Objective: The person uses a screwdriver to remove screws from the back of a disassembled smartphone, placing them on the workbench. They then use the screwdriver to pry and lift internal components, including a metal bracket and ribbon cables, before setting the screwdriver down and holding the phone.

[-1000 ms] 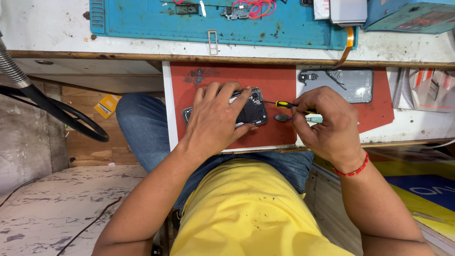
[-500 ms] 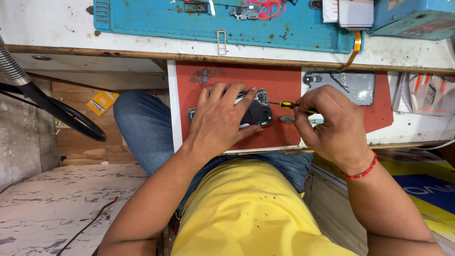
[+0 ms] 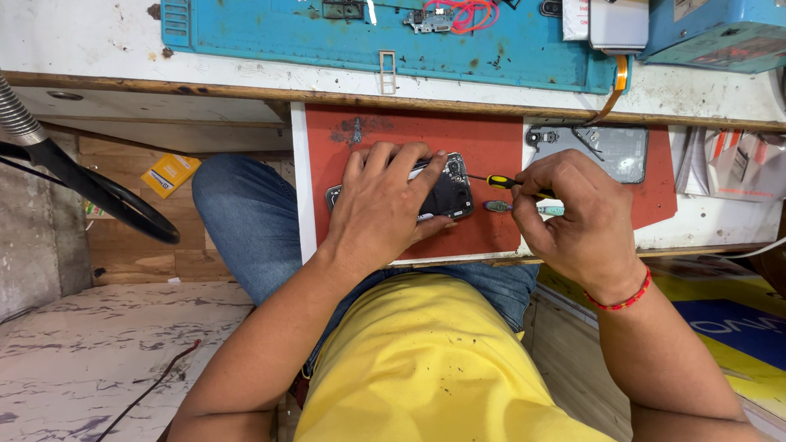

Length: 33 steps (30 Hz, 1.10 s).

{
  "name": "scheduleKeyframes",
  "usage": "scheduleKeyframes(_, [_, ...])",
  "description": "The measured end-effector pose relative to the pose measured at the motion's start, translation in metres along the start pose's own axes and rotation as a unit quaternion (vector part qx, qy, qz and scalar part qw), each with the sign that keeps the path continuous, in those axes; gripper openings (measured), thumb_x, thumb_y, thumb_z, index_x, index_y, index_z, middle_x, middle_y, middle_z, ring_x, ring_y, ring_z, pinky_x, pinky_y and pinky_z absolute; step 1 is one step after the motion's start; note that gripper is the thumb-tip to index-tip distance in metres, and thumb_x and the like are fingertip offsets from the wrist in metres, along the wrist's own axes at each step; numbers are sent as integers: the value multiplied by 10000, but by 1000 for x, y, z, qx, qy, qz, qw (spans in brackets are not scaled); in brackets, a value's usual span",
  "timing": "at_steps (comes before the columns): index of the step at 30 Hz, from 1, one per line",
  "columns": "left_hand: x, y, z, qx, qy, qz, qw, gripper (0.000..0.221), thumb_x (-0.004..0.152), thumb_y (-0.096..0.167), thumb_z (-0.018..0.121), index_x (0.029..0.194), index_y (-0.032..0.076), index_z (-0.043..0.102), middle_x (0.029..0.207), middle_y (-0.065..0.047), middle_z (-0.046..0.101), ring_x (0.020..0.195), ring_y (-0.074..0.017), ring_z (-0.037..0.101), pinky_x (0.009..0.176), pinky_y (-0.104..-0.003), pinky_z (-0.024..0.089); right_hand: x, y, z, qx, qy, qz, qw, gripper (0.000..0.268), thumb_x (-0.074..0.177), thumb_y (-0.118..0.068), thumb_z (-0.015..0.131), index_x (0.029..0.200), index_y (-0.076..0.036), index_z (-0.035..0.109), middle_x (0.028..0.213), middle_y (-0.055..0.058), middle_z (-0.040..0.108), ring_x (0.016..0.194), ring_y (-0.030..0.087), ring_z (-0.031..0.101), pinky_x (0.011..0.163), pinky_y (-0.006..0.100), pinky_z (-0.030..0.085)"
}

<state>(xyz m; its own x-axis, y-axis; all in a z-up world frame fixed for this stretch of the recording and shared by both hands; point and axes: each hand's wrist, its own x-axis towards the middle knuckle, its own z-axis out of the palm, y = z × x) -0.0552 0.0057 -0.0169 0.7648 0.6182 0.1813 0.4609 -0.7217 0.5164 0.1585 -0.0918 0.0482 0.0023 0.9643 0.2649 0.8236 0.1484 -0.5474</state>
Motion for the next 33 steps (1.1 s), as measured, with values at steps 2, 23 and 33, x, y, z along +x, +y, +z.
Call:
scheduleKeyframes(2, [0,0,0,0,-2,-1,1000,745,722,491,849,1321,78,684,1255,-54,592,1133,-262,521,923,-451,418,0,0,0,3,-5,0,1000,197,866,87,743,931,-22,593,940,100,683,878,230,719,749,327,577])
scheduleKeyframes(23, [-1,0,3,6,4,4,1000,729,731,483,852,1320,86,685,1256,-63,594,1130,-275,523,918,-466,416,26,-4,-18,-143,-149,28,978,177,957,-173,784,950,-31,680,864,135,704,792,332,702,690,425,561])
scheduleKeyframes(33, [-1,3,-1,3,4,2,1000,719,735,469,846,1320,89,674,1273,-64,601,1126,-288,532,945,-475,416,67,-8,-32,-120,-268,-161,942,168,816,-44,591,978,-11,621,1042,188,687,856,389,692,650,451,562])
